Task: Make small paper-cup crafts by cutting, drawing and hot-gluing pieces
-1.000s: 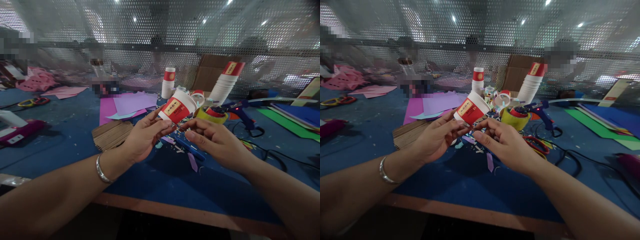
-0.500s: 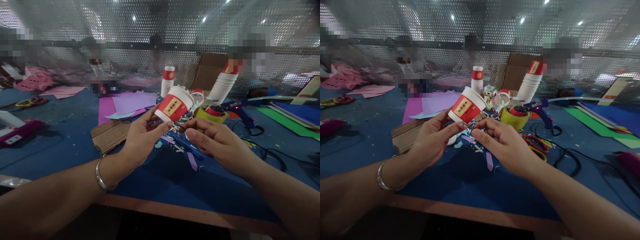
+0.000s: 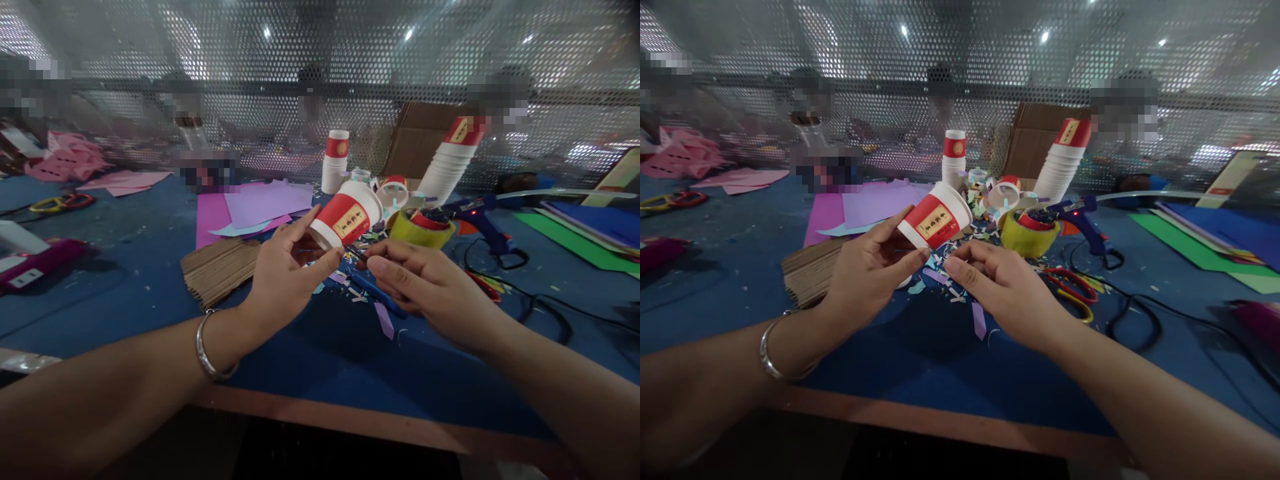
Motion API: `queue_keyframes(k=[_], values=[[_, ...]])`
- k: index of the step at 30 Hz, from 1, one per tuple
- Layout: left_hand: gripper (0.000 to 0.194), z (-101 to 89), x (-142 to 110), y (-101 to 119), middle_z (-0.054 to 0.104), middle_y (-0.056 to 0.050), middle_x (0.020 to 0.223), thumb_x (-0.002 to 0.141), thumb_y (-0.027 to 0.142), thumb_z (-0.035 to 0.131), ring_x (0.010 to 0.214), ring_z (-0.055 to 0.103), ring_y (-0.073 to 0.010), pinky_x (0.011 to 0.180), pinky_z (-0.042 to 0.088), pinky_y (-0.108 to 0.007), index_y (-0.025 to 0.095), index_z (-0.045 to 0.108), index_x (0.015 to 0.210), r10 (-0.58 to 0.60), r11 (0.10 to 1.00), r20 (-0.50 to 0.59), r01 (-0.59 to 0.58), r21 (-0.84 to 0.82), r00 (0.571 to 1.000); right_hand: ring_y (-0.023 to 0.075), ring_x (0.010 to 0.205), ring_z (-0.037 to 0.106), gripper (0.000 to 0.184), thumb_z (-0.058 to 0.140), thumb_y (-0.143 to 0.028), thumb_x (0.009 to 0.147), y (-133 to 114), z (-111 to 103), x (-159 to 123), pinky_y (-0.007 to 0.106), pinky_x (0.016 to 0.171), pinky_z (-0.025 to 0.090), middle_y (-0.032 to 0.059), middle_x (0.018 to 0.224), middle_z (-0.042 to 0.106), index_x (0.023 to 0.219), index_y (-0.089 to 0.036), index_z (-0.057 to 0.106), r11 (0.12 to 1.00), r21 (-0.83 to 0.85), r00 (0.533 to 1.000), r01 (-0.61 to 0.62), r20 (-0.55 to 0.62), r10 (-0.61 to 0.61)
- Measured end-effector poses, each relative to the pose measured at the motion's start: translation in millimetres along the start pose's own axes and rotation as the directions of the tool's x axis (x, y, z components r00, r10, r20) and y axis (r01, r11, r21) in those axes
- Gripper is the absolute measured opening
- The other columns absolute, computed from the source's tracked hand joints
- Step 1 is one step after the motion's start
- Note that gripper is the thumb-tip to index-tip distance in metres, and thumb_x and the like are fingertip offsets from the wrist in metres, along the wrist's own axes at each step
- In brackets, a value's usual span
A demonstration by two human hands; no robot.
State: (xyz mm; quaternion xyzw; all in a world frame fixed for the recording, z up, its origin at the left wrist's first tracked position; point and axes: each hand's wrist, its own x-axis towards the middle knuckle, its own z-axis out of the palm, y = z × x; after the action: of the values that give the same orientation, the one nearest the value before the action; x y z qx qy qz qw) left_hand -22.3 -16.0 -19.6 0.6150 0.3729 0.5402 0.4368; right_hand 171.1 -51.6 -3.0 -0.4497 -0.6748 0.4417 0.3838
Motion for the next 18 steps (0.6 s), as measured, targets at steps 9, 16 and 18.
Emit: queue_keyframes(k=[9, 16, 18], values=[[0.055, 6.6, 0.7, -4.2, 0.071, -0.007, 0.113, 0.075, 0.024, 0.080, 0.092, 0.066, -0.0182, 0.086, 0.052, -0.032, 0.022, 0.067, 0.129, -0.032, 0.998, 0.078, 0.036, -0.055, 0.996, 0.0054, 0.047, 0.030, 0.041, 0.055, -0.057, 0.094, 3.9, 6.1, 2.9, 0.021, 0.040, 0.020, -0.0064, 0.060, 0.038, 0.078, -0.020, 0.049, 0.998, 0.063, 0.996, 0.016, -0.084, -0.010], [0.062, 4.5, 4.1, -8.5, 0.072, -0.008, 0.110, 0.074, 0.035, 0.081, 0.088, 0.066, -0.0186, 0.080, 0.055, -0.035, 0.021, 0.064, 0.133, -0.031, 0.999, 0.074, 0.028, 0.040, 0.997, 0.0029, 0.044, 0.024, 0.039, 0.059, -0.053, 0.093, 5.1, 15.6, 4.1, 0.018, 0.038, 0.013, -0.0082, 0.058, 0.033, 0.077, -0.019, 0.048, 0.947, 0.312, 0.991, -0.080, -0.075, 0.108], [0.063, 4.9, 4.0, -9.9, 0.072, -0.008, 0.108, 0.074, 0.036, 0.082, 0.088, 0.067, -0.0188, 0.080, 0.056, -0.035, 0.022, 0.064, 0.133, -0.003, 0.999, 0.064, 0.001, 0.038, 0.998, 0.0026, 0.044, 0.023, 0.038, 0.060, -0.053, 0.092, 4.6, 17.7, 4.4, 0.017, 0.037, 0.013, -0.0085, 0.057, 0.034, 0.078, -0.019, 0.051, 0.930, 0.354, 0.990, -0.093, -0.069, 0.125]])
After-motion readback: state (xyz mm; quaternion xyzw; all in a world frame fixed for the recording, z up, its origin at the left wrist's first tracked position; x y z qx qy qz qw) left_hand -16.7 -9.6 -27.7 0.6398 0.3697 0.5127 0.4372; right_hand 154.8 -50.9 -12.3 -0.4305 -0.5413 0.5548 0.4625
